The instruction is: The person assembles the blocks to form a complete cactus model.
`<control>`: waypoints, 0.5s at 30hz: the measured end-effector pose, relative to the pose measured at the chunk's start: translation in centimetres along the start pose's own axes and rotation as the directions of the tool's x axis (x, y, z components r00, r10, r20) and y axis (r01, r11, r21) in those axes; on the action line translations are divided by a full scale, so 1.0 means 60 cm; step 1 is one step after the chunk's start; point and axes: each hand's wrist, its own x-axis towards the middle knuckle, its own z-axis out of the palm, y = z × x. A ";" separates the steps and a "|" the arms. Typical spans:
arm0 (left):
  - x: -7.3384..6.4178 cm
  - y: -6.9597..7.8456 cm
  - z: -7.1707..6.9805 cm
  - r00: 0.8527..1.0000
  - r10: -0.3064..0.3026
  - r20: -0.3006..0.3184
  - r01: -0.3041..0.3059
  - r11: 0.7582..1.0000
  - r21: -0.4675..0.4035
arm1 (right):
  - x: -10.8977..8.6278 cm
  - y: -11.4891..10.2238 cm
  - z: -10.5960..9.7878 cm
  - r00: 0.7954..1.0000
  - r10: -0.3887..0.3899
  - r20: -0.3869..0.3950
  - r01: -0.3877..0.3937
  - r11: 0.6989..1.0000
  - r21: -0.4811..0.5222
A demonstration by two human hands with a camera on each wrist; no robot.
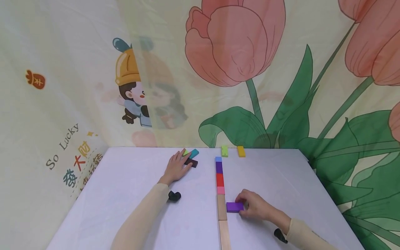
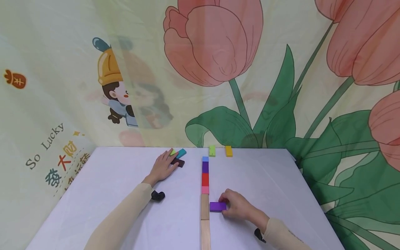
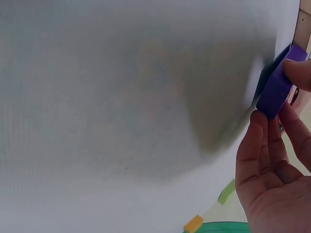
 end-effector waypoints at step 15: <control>-0.002 0.004 -0.002 1.000 0.003 -0.011 -0.003 1.000 -0.001 | 0.002 0.001 0.008 1.000 0.010 -0.016 -0.010 1.000 -0.009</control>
